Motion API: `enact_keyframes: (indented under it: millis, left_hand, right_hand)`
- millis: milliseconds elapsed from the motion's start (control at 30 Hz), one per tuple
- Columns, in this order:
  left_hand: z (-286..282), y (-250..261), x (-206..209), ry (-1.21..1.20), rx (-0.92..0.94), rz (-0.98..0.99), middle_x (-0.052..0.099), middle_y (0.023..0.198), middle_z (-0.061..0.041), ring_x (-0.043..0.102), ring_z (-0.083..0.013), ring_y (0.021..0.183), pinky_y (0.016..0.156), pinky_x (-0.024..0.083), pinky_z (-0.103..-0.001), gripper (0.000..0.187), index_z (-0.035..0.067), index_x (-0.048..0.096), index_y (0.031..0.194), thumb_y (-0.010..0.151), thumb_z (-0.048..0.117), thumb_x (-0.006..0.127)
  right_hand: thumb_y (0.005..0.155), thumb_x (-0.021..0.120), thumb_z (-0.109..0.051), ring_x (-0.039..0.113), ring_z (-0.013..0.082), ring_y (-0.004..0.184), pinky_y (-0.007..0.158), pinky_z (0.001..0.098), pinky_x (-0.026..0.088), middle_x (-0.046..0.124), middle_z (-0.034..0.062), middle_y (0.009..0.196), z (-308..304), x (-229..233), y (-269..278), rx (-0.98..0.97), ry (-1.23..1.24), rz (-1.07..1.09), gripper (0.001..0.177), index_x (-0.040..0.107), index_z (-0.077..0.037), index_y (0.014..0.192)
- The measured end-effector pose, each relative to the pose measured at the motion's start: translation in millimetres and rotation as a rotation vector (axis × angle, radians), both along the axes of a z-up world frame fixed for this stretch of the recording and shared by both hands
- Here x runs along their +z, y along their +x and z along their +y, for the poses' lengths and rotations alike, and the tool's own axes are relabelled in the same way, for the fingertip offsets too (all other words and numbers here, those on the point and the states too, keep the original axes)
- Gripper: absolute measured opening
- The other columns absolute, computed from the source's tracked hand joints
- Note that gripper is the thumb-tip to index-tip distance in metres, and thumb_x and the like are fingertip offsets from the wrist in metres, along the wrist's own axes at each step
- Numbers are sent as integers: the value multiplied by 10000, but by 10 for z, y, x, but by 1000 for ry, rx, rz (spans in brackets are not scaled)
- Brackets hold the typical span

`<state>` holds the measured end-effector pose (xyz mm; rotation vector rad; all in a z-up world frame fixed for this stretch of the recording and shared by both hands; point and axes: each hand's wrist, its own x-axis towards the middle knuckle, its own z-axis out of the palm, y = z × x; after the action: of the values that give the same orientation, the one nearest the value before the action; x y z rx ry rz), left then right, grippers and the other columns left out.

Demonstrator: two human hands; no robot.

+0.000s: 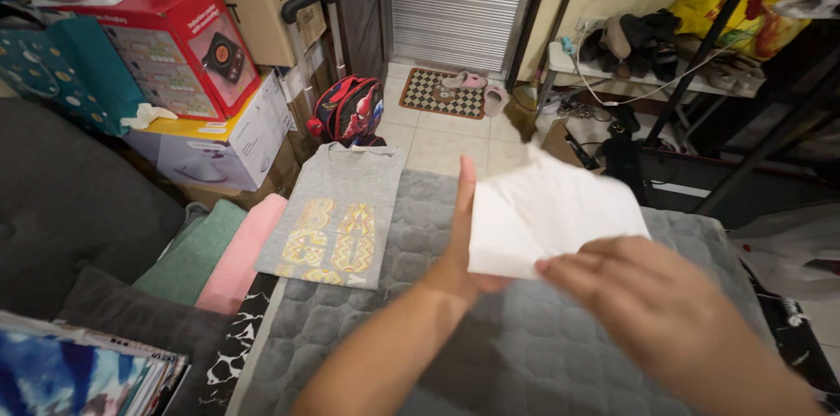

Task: The person irons and folds two white tank tops on a padded ironing board. They smooth the fabric, use an iron to remove wrinkles, and then fold each garment into a neat stack. The person handles the clothes one at a time, ensuring they are flat before ironing and folding.

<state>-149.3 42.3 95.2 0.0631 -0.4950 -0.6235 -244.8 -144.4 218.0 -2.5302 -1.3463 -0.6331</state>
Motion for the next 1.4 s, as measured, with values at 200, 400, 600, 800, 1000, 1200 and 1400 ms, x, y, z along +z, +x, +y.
enact_keyframes:
  millis: [200, 400, 600, 800, 1000, 1200, 1400]
  left_hand:
    - [281, 311, -701, 495, 71, 179, 584, 1456, -197, 610, -334, 1290, 1148, 449, -478, 705, 10, 483, 1509, 1029, 524, 436]
    - [672, 27, -1185, 1127, 188, 189, 660, 1350, -126, 675, -262, 1163, 930, 560, -481, 641, 32, 401, 1529, 958, 228, 618]
    - [685, -376, -708, 1520, 302, 277, 460, 1511, -115, 643, -259, 1140, 838, 579, -464, 1089, 349, 62, 1600, 849, 23, 780]
    - [664, -750, -775, 1357, 370, 94, 449, 1490, -46, 696, -186, 1051, 738, 617, -360, 1094, 330, 223, 1619, 744, -120, 701]
    - [917, -853, -853, 1180, 170, 218, 736, 1053, -65, 692, -140, 862, 746, 588, -294, 818, 153, 411, 1578, 843, -56, 703]
    - [1270, -1213, -339, 1067, 156, 223, 711, 1072, -35, 680, -92, 873, 742, 552, -292, 855, 169, 402, 1619, 852, -27, 727]
    - [1833, -1076, 159, 941, 311, 159, 722, 1217, -119, 712, -204, 973, 838, 603, -373, 826, 120, 394, 1576, 819, -56, 677]
  right_hand:
    - [816, 628, -123, 659, 257, 993, 886, 398, 543, 683, 110, 1067, 0, -832, 5, 292, -73, -145, 466, 647, -5, 1267]
    - [944, 656, -196, 669, 242, 1023, 910, 389, 538, 695, 100, 1124, -104, -1848, -54, 264, 28, 209, 350, 666, -50, 1262]
    - [834, 790, -298, 641, 267, 845, 744, 376, 547, 727, 101, 1038, -297, -1852, 277, -728, 367, 631, 472, 674, -121, 1256]
    - [873, 789, -188, 643, 264, 922, 809, 374, 561, 707, 186, 1040, -266, -2007, 368, -728, 660, 1184, 430, 677, -116, 1282]
    - [831, 690, -17, 665, 207, 1136, 924, 355, 559, 631, 82, 1348, -301, -1693, 372, -625, 1199, 1767, 591, 601, -87, 1411]
    - [813, 703, -29, 668, 228, 1184, 970, 396, 510, 648, 140, 1387, -261, -1284, 125, -560, 1072, 1739, 655, 579, -98, 1452]
    - [841, 688, 43, 667, 314, 1239, 984, 491, 555, 621, 170, 1449, 214, -863, 362, -198, 1123, 1733, 699, 527, -95, 1508]
